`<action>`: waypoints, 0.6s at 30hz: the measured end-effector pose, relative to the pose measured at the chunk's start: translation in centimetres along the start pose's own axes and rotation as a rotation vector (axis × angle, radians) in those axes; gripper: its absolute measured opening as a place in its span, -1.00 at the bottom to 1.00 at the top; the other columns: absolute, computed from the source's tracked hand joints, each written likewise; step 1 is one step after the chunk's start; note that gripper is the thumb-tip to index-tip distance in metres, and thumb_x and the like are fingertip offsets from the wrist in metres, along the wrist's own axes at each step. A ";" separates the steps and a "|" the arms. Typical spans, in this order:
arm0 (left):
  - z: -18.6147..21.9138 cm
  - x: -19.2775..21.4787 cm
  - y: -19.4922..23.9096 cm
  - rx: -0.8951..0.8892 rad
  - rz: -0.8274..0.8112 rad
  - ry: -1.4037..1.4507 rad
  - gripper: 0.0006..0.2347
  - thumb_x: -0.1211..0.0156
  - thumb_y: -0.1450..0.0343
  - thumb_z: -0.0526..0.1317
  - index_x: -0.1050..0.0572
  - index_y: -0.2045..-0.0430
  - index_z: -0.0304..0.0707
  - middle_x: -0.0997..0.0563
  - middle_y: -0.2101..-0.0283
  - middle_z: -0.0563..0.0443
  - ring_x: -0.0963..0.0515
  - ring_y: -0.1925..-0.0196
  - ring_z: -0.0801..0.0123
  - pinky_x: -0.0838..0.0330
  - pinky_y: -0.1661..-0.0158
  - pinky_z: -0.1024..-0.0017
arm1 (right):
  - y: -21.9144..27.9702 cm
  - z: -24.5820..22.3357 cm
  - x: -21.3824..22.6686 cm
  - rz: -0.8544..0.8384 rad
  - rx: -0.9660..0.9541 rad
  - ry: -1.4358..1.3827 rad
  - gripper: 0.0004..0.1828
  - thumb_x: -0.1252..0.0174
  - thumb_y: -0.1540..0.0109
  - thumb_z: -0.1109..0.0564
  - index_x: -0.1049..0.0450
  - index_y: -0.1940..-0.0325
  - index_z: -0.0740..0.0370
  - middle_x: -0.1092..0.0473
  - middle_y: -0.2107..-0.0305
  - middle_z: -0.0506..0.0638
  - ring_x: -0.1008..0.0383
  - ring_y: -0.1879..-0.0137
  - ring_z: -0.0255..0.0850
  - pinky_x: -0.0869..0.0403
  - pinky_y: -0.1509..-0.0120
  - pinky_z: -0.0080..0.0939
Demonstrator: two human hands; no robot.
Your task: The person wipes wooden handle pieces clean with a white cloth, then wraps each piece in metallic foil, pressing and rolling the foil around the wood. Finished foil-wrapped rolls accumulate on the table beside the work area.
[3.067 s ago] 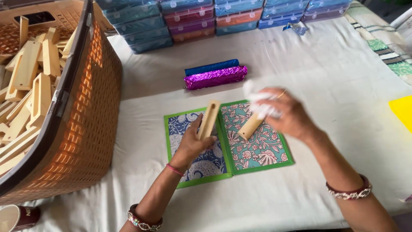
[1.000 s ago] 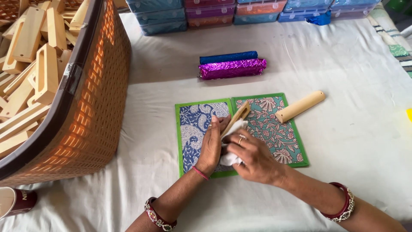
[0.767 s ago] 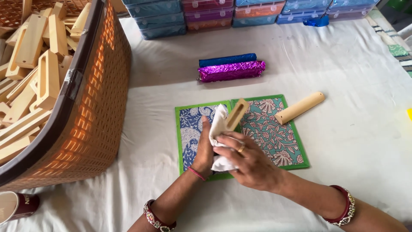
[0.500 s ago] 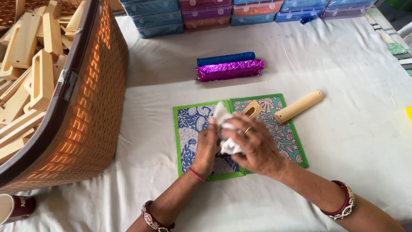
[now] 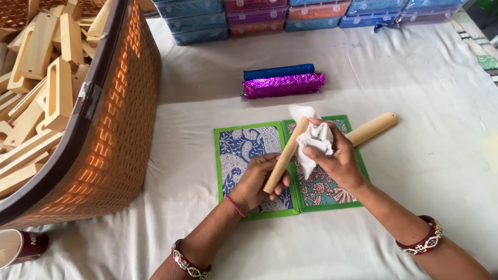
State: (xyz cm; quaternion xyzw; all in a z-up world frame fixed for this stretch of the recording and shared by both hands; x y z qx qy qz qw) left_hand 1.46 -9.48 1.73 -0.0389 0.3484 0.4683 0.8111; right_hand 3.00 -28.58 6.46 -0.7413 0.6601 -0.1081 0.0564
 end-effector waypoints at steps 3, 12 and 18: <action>-1.9 0.4 -0.6 0.030 -0.028 -0.034 -0.64 0.11 -0.56 0.06 -0.44 0.15 -0.30 -0.53 0.50 0.03 -0.42 0.62 0.53 -0.27 0.68 0.57 | 0.5 -0.8 -0.2 0.048 0.109 0.213 -0.44 -0.30 -0.28 0.08 -0.38 -0.34 0.20 -0.42 0.03 0.00 -0.45 -0.03 -0.31 -0.51 -0.07 -0.30; -1.0 0.5 -0.1 0.044 0.141 -0.004 -0.32 0.35 -0.46 0.39 -0.39 -0.03 -0.27 -0.50 0.32 0.04 -0.48 0.40 0.50 -0.40 0.47 0.52 | 3.8 -5.1 -7.2 -0.227 0.499 0.723 -0.34 -0.38 -0.05 0.13 -0.44 -0.25 0.12 -0.37 -0.09 0.10 -0.46 -0.15 -0.05 -0.56 -0.17 -0.07; -1.6 0.2 0.3 0.117 0.204 0.166 -0.23 0.44 -0.44 0.40 -0.32 -0.23 -0.33 -0.55 0.20 -0.09 -0.58 0.33 0.39 -0.51 0.39 0.48 | 4.6 -3.9 -8.0 -0.350 0.633 0.850 -0.48 -0.37 0.00 0.15 -0.53 -0.06 0.08 -0.41 -0.12 0.04 -0.45 -0.18 -0.02 -0.55 -0.18 -0.06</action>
Point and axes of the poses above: each hand's wrist, its own y-axis away from the middle knuckle, its own x-axis out of the back of the hand, z = x × y, the point moved 6 cm from there along -y, towards the middle knuckle
